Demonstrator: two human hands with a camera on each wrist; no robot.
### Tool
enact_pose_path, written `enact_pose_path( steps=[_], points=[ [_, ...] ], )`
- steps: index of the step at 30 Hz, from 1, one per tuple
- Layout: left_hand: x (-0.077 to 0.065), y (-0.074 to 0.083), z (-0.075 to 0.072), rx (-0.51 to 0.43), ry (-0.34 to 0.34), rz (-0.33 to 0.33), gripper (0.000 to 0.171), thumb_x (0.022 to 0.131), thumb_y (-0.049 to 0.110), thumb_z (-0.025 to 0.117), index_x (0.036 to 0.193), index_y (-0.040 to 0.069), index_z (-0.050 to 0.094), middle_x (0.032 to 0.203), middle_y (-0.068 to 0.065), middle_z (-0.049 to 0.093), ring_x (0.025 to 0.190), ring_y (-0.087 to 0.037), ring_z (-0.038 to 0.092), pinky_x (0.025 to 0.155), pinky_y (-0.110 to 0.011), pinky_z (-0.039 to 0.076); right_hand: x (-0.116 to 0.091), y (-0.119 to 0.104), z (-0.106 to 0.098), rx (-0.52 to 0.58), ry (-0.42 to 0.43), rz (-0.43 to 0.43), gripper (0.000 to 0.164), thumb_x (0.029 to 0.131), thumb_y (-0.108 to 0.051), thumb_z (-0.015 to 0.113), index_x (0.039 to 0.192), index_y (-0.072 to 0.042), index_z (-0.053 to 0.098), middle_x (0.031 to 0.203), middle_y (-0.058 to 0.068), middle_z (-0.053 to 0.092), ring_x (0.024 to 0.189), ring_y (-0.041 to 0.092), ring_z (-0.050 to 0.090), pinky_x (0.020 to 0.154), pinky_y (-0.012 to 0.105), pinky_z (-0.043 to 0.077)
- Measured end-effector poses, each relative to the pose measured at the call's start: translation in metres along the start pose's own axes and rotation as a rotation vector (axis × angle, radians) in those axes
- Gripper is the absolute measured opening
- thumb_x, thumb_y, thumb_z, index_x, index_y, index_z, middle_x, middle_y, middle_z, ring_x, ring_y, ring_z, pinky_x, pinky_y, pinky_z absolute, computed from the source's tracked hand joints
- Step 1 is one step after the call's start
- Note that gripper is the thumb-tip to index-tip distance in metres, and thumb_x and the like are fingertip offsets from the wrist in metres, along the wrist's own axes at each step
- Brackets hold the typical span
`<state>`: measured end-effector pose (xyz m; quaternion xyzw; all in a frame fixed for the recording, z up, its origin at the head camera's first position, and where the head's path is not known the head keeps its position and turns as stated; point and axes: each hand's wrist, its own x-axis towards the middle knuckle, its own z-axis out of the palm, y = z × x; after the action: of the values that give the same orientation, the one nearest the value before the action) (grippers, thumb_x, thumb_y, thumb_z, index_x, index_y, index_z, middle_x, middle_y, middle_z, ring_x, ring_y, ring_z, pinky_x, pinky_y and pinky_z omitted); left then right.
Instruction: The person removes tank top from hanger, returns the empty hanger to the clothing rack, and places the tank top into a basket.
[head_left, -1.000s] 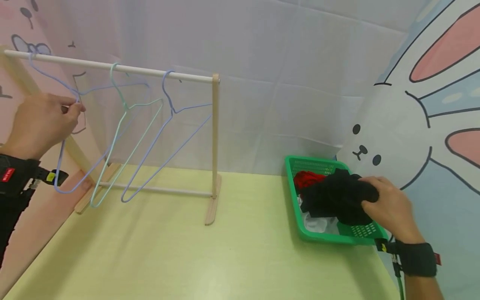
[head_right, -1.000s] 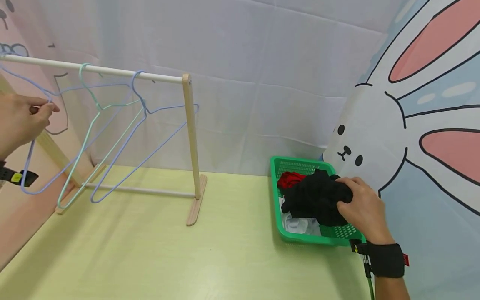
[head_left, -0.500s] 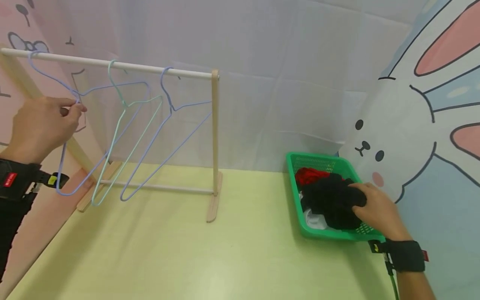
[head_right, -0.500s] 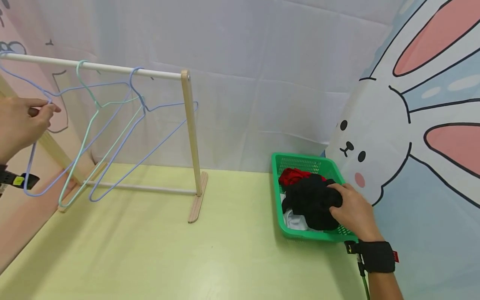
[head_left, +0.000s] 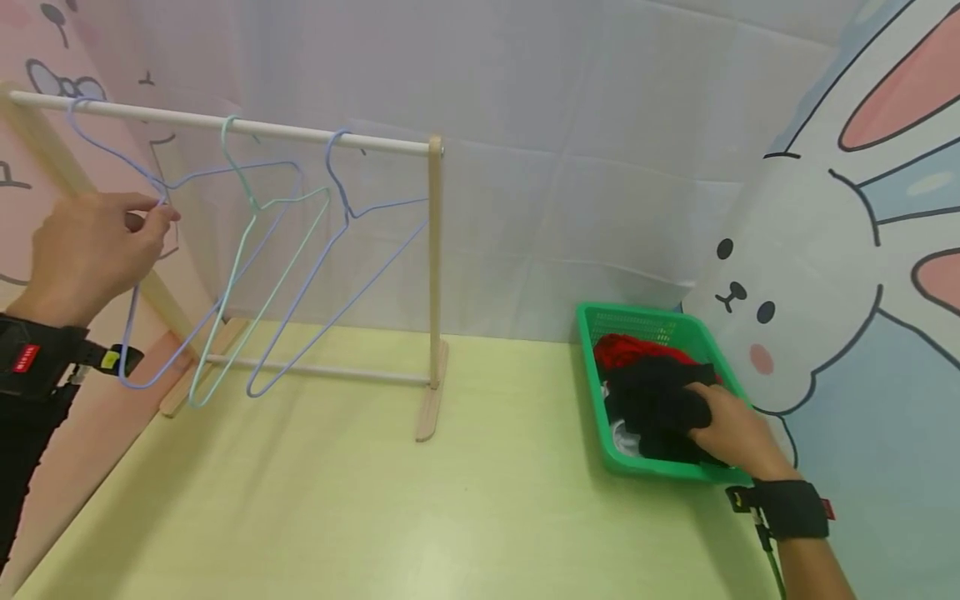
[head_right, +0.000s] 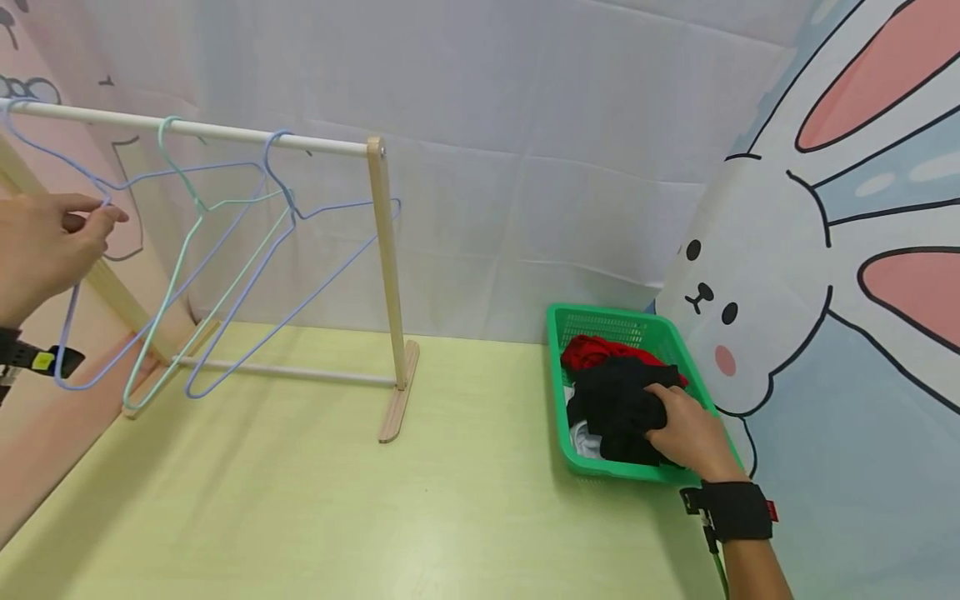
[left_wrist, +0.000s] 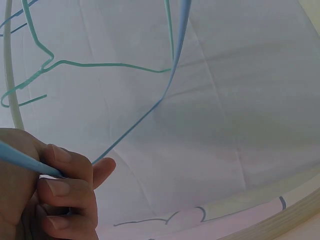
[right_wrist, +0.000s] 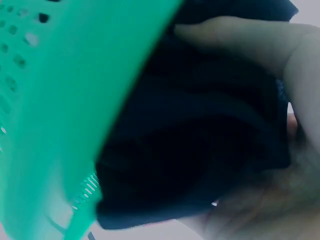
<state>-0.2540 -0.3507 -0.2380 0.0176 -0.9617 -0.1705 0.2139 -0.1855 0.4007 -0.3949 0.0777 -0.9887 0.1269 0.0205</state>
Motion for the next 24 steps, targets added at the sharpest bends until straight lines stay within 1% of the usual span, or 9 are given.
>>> enact_pose_path(
  steps=[2, 6, 8, 12, 19, 21, 24],
  points=[
    [0.0, 0.0, 0.001, -0.001, 0.004, 0.006, 0.06, 0.112, 0.041, 0.043, 0.142, -0.008, 0.062, 0.123, -0.041, 0.065, 0.104, -0.063, 0.06, 0.056, -0.054, 0.044, 0.0, 0.001, 0.003, -0.006, -0.026, 0.003, 0.066, 0.082, -0.003, 0.08, 0.141, 0.014, 0.054, 0.135, 0.041, 0.059, 0.116, 0.062, 0.059, 0.089, 0.072, 0.052],
    [-0.001, 0.0, 0.001, -0.004, 0.007, 0.007, 0.06, 0.112, 0.04, 0.043, 0.141, -0.009, 0.062, 0.121, -0.041, 0.065, 0.104, -0.061, 0.06, 0.061, -0.059, 0.044, 0.0, 0.003, 0.009, 0.008, -0.058, 0.004, 0.069, 0.082, -0.003, 0.081, 0.141, 0.017, 0.05, 0.133, 0.042, 0.059, 0.114, 0.062, 0.06, 0.089, 0.071, 0.052],
    [-0.002, -0.001, 0.001, -0.007, 0.006, 0.005, 0.06, 0.112, 0.04, 0.043, 0.141, -0.009, 0.062, 0.121, -0.042, 0.065, 0.104, -0.061, 0.06, 0.061, -0.058, 0.044, 0.0, 0.004, 0.012, 0.027, -0.063, -0.005, 0.068, 0.083, -0.004, 0.082, 0.14, 0.017, 0.051, 0.131, 0.041, 0.06, 0.114, 0.061, 0.061, 0.091, 0.071, 0.051],
    [-0.002, -0.001, 0.0, -0.012, 0.005, -0.002, 0.06, 0.111, 0.04, 0.043, 0.142, -0.009, 0.061, 0.12, -0.041, 0.066, 0.104, -0.061, 0.061, 0.058, -0.054, 0.043, 0.001, 0.007, 0.016, 0.054, -0.061, -0.025, 0.067, 0.084, -0.008, 0.085, 0.137, 0.016, 0.051, 0.127, 0.039, 0.062, 0.113, 0.06, 0.061, 0.094, 0.071, 0.05],
    [-0.004, -0.003, -0.003, -0.04, -0.02, 0.001, 0.062, 0.111, 0.041, 0.045, 0.144, -0.009, 0.059, 0.119, -0.041, 0.066, 0.102, -0.06, 0.064, 0.051, -0.038, 0.041, 0.0, 0.008, 0.017, 0.075, -0.067, -0.043, 0.069, 0.085, -0.014, 0.088, 0.135, 0.015, 0.051, 0.128, 0.04, 0.06, 0.118, 0.062, 0.058, 0.096, 0.072, 0.049],
    [-0.004, -0.005, -0.003, -0.052, -0.028, 0.011, 0.063, 0.111, 0.042, 0.046, 0.144, -0.01, 0.059, 0.119, -0.041, 0.067, 0.101, -0.061, 0.063, 0.052, -0.037, 0.041, -0.001, 0.007, 0.016, 0.071, -0.083, -0.033, 0.074, 0.086, -0.016, 0.088, 0.138, 0.017, 0.048, 0.131, 0.042, 0.058, 0.12, 0.063, 0.056, 0.098, 0.072, 0.048],
    [-0.006, -0.009, 0.0, -0.065, -0.034, 0.028, 0.064, 0.11, 0.044, 0.048, 0.144, -0.01, 0.058, 0.119, -0.04, 0.067, 0.101, -0.061, 0.063, 0.056, -0.041, 0.043, -0.004, 0.006, 0.015, 0.064, -0.104, -0.028, 0.081, 0.087, -0.02, 0.088, 0.142, 0.021, 0.044, 0.135, 0.047, 0.053, 0.123, 0.065, 0.053, 0.098, 0.073, 0.047]
  ],
)
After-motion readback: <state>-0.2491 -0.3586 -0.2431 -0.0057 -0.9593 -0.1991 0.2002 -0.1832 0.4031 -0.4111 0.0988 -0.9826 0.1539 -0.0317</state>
